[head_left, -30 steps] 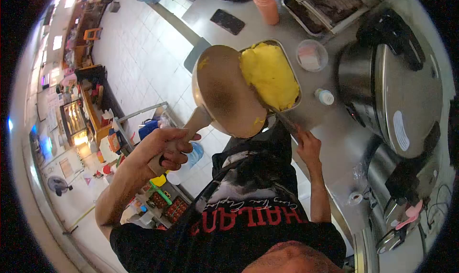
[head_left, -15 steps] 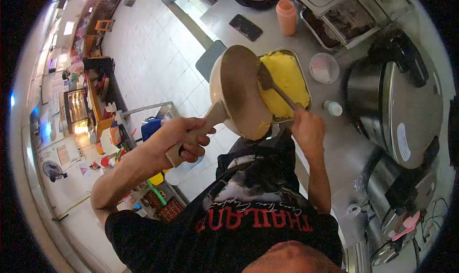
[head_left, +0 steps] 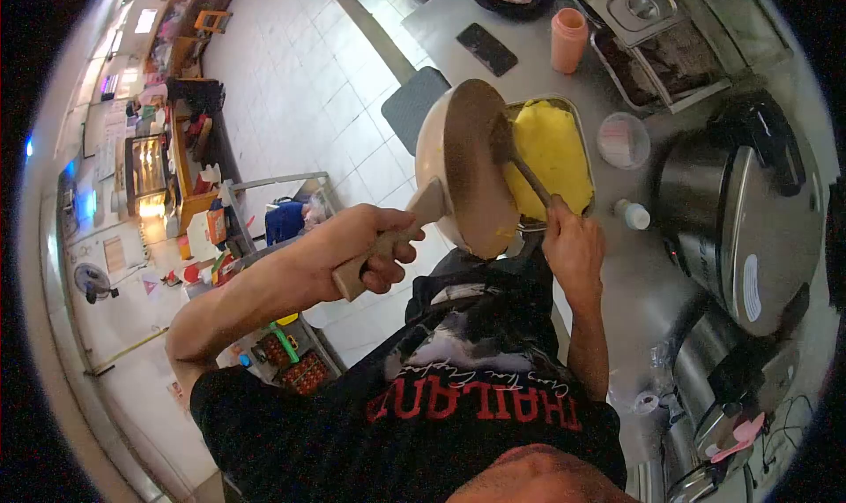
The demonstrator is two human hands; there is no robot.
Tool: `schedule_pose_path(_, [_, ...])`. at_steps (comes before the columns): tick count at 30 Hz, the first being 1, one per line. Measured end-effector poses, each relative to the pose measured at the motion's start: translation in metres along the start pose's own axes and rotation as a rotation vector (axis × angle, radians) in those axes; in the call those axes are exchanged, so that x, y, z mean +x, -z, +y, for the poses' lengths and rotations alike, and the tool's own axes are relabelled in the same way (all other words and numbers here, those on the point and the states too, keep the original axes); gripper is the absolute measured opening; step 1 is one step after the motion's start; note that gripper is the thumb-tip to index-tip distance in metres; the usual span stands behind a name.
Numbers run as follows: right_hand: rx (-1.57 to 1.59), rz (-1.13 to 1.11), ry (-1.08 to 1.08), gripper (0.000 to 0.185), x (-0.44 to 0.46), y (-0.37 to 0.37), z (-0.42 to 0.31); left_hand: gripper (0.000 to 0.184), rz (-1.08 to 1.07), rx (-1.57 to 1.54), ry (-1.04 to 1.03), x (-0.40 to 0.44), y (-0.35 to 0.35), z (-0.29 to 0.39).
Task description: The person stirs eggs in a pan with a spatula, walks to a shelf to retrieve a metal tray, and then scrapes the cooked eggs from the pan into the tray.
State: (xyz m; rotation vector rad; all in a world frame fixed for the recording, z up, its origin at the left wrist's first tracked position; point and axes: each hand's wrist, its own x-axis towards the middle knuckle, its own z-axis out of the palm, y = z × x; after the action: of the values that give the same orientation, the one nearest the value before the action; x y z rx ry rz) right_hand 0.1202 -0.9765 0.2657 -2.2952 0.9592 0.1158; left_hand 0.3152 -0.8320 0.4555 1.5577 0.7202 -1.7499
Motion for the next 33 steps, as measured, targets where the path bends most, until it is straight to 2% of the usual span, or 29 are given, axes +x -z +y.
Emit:
schedule_pose_path(2, [0.022, 0.058, 0.031, 0.02, 0.004, -0.007, -0.002, 0.021, 0.029, -0.002, -0.002, 0.002, 0.004, 0.0])
schedule_pose_path(5, [-0.06, 0.143, 0.042, 0.025, -0.003, -0.013, 0.033, 0.025, 0.027, -0.042, 0.013, 0.003, 0.01, 0.0])
schedule_pose_path(8, [0.007, -0.041, -0.035, 0.026, -0.018, 0.011, 0.014, 0.028, 0.002, -0.085, 0.038, 0.004, 0.016, 0.0])
schedule_pose_path(11, [-0.05, -0.075, 0.071, 0.028, -0.024, 0.0, 0.016, 0.029, 0.021, -0.076, 0.034, 0.005, 0.017, 0.0])
schedule_pose_path(12, [-0.134, -0.064, 0.087, 0.026, -0.025, -0.003, 0.024, 0.03, 0.037, -0.066, 0.03, 0.005, 0.017, 0.0])
schedule_pose_path(15, [-0.108, -0.057, 0.04, 0.025, -0.027, 0.011, 0.045, 0.031, 0.059, -0.068, 0.02, -0.001, 0.015, 0.0])
schedule_pose_path(21, [-0.164, 0.002, 0.166, 0.016, -0.011, -0.013, 0.006, 0.031, 0.054, -0.087, 0.015, -0.004, 0.011, -0.003])
schedule_pose_path(25, [-0.115, -0.055, 0.075, 0.021, 0.004, 0.006, 0.039, 0.032, 0.095, -0.044, -0.033, -0.008, 0.014, -0.006])
schedule_pose_path(26, [-0.085, 0.047, 0.05, 0.018, -0.003, 0.015, 0.034, 0.032, 0.066, -0.056, -0.036, -0.008, 0.017, -0.007])
schedule_pose_path(28, [-0.067, -0.002, 0.077, 0.02, -0.009, 0.022, 0.021, 0.033, 0.005, -0.076, -0.033, -0.006, 0.021, -0.008])
schedule_pose_path(33, [-0.083, -0.084, 0.107, 0.018, -0.011, 0.008, 0.032, 0.033, 0.035, -0.112, -0.013, -0.006, 0.02, -0.007])
